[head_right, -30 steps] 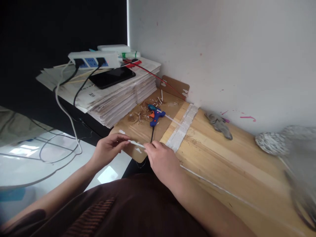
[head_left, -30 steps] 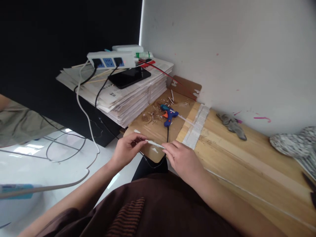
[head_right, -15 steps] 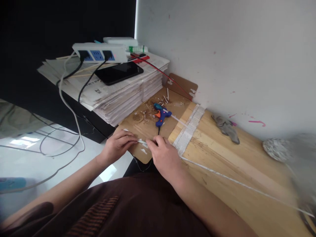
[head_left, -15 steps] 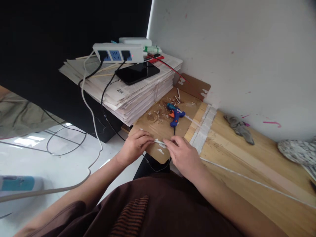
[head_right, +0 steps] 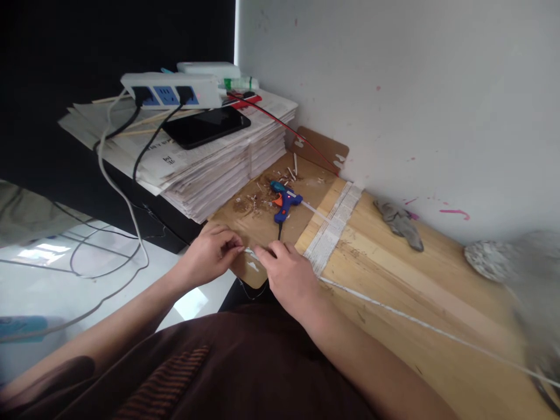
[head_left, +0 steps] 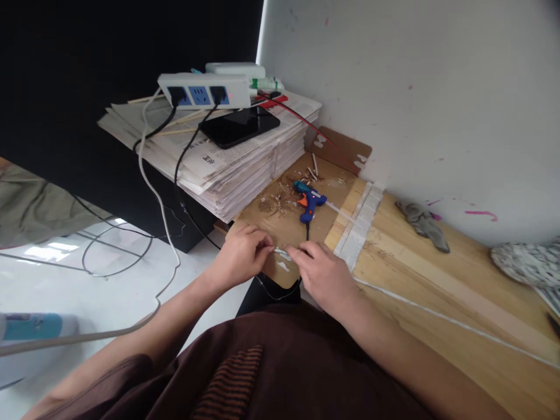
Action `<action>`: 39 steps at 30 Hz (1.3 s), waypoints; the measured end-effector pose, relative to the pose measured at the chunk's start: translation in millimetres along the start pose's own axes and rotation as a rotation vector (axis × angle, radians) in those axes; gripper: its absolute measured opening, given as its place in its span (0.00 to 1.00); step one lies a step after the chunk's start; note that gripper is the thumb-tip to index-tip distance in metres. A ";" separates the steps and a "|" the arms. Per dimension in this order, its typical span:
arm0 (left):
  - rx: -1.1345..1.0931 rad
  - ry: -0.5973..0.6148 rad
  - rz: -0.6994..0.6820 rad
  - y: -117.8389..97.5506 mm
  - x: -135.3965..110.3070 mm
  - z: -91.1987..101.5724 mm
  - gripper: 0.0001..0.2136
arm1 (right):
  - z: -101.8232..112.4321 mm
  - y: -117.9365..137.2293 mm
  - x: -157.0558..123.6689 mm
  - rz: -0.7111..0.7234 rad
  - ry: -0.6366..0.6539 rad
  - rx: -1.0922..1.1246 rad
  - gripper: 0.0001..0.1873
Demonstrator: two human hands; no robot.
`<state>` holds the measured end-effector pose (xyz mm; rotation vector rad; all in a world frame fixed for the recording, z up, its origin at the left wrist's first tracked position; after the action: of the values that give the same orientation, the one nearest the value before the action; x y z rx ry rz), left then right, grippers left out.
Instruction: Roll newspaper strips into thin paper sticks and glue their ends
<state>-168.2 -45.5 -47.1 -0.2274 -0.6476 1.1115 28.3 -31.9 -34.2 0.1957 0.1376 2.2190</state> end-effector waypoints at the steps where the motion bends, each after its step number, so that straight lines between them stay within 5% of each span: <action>1: 0.004 0.007 0.000 0.0 1.7 0.1 0.03 | 0.0 0.1 -0.2 0.016 -0.003 -0.022 0.24; 12: -0.034 -0.013 0.044 2.2 6.1 -0.4 0.04 | -3.8 -1.3 3.0 0.018 0.081 -0.079 0.30; 25: -0.201 -0.019 0.018 2.8 1.9 3.5 0.05 | 11.8 11.4 -1.3 -0.010 0.141 -0.041 0.21; 32: -0.454 0.003 0.193 1.5 -0.6 12.7 0.10 | 36.8 -2.6 -14.5 -0.214 0.219 0.614 0.14; 36: -0.800 0.001 0.307 -12.9 8.6 5.5 0.13 | 46.3 -17.6 -30.3 -0.502 0.369 1.056 0.18; 39: -1.123 0.065 0.336 -33.5 18.4 -6.1 0.12 | 53.5 -24.0 -42.8 -0.600 0.314 1.172 0.19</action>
<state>-134.0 -43.2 -29.0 -1.3649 -1.1537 0.9384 82.8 -49.7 10.2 0.3673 1.4580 1.3209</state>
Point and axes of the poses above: each hand's wrist, its own x-axis towards the middle knuckle, its own z-axis out of the back of the hand, y = z × x, the point moved 2 cm from there along x, towards the middle knuckle, and after that the axes turned 8 degrees about -z, right-handed, at the moved point
